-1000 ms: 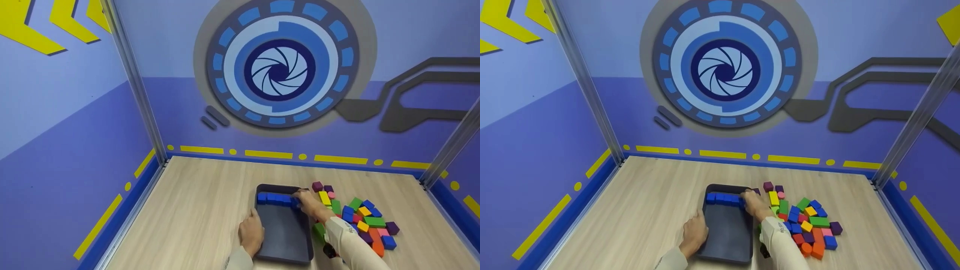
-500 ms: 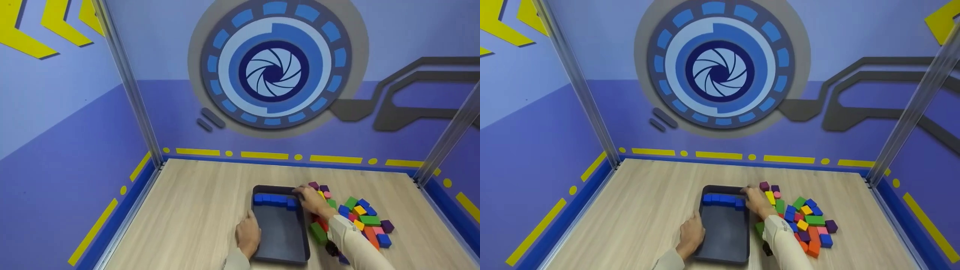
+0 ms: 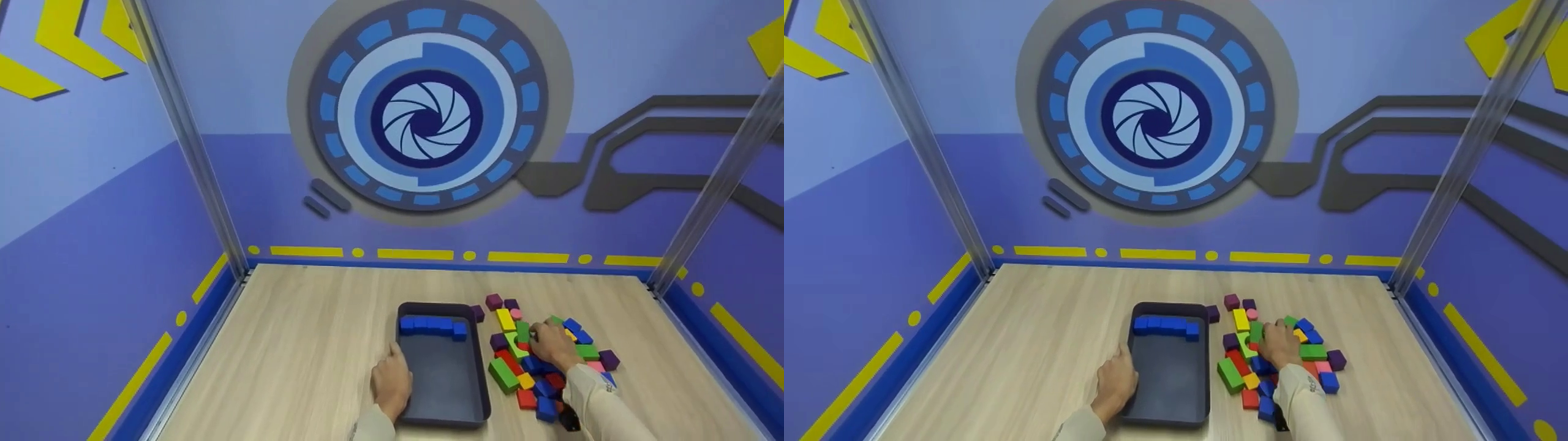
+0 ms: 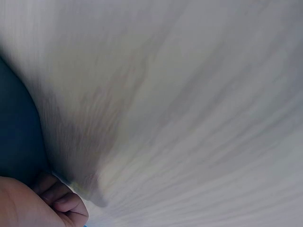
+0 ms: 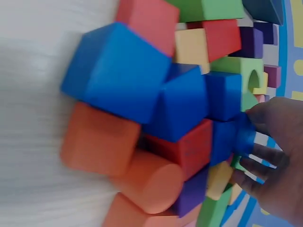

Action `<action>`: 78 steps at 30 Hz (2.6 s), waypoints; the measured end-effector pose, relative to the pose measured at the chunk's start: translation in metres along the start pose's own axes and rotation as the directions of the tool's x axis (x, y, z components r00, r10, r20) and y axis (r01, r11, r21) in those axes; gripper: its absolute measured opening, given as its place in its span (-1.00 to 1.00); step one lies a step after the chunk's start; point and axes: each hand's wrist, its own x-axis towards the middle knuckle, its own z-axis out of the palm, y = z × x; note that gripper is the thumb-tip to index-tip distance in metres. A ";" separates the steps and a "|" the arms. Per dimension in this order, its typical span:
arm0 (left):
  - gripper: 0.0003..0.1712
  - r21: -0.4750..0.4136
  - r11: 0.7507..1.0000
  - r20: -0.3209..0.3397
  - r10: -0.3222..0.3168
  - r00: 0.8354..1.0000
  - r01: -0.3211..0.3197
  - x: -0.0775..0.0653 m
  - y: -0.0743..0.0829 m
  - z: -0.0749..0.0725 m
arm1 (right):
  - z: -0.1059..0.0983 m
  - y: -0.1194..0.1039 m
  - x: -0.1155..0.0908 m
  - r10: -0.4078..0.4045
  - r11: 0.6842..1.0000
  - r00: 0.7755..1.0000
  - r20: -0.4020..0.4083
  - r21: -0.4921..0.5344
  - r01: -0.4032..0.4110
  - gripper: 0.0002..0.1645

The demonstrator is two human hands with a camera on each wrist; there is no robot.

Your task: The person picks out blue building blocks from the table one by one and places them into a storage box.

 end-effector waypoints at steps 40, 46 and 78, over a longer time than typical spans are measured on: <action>-0.38 0.005 1.000 -0.001 -0.005 1.000 0.005 -0.001 -0.003 -0.006 | -0.003 -0.038 0.010 -0.144 0.985 0.924 -0.353 0.035 0.166 -0.60; -0.40 -0.009 1.000 0.003 -0.001 1.000 0.001 -0.002 -0.002 -0.004 | 0.002 -0.066 0.012 -0.193 0.970 0.920 -0.341 0.075 0.231 -0.71; -0.38 0.014 0.999 0.097 -0.045 0.994 0.044 0.003 0.001 -0.006 | 0.073 -0.185 0.032 -0.562 0.822 0.827 -0.002 0.106 0.559 -0.72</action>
